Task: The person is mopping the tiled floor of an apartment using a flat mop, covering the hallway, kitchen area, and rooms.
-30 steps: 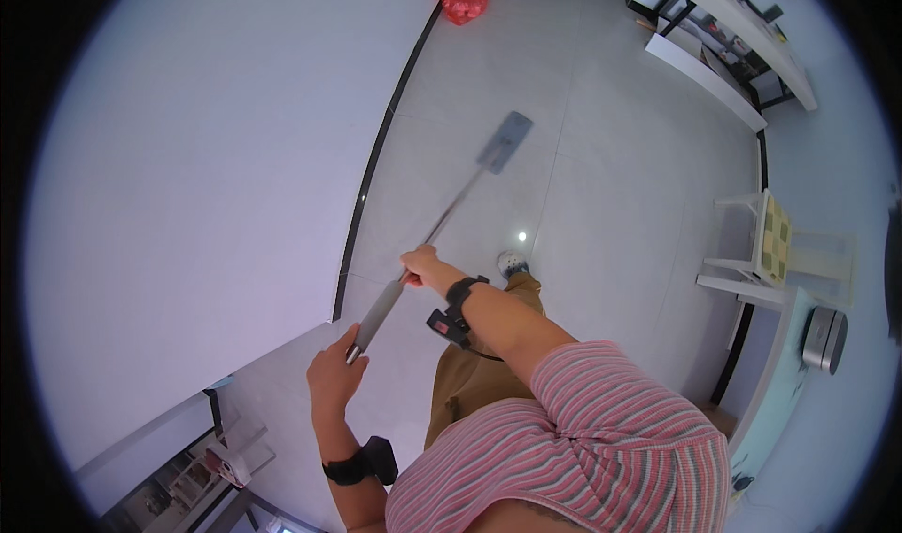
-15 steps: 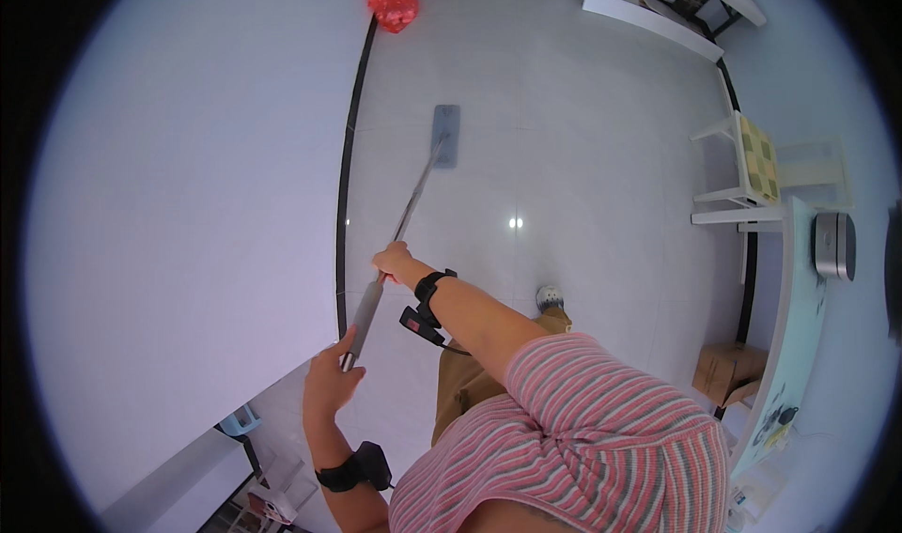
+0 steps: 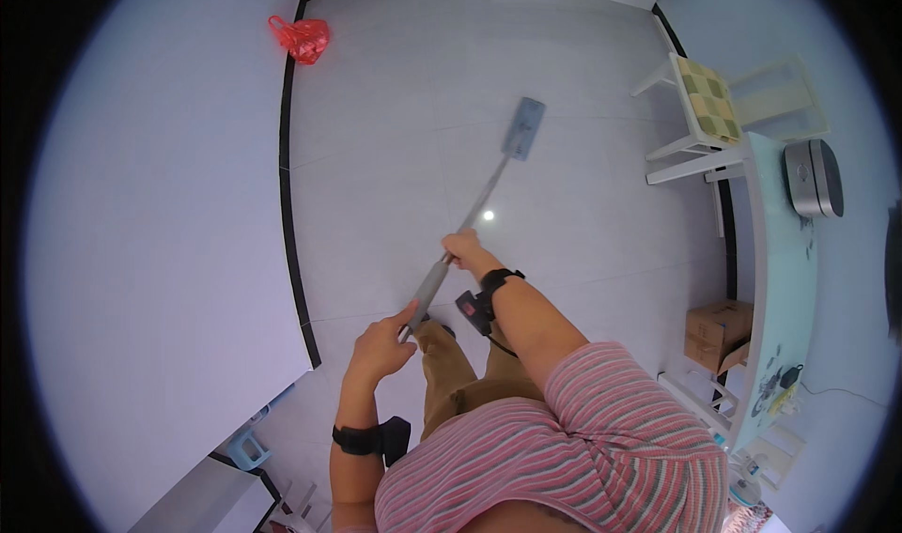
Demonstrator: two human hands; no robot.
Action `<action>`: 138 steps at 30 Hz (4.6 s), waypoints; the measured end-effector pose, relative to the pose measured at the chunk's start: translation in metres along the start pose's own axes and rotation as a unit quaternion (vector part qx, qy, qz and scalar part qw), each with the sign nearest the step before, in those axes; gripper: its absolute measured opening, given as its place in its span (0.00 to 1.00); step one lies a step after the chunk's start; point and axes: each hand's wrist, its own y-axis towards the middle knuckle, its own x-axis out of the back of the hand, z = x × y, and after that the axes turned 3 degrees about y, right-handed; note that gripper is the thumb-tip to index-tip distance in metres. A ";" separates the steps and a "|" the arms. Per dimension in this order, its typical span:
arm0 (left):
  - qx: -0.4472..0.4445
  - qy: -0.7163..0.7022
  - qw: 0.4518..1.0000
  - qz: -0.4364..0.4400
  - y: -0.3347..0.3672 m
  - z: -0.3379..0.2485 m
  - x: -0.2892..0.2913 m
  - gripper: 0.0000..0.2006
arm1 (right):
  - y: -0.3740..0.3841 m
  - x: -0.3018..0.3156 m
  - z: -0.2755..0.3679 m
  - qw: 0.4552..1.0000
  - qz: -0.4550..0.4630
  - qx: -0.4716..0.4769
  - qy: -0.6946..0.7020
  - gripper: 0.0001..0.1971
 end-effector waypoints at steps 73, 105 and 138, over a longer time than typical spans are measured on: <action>-0.059 0.098 0.992 0.061 -0.109 -0.040 -0.203 0.30 | -0.104 0.180 -0.231 0.994 0.001 -0.093 0.051 0.06; 0.168 -0.063 0.974 -0.139 -0.353 0.263 -0.171 0.24 | -0.216 -0.170 -0.364 0.957 0.259 -0.122 -0.039 0.08; 0.119 0.031 0.973 -0.194 -0.335 0.252 -0.244 0.22 | -0.169 -0.127 -0.403 0.979 0.169 -0.088 -0.079 0.14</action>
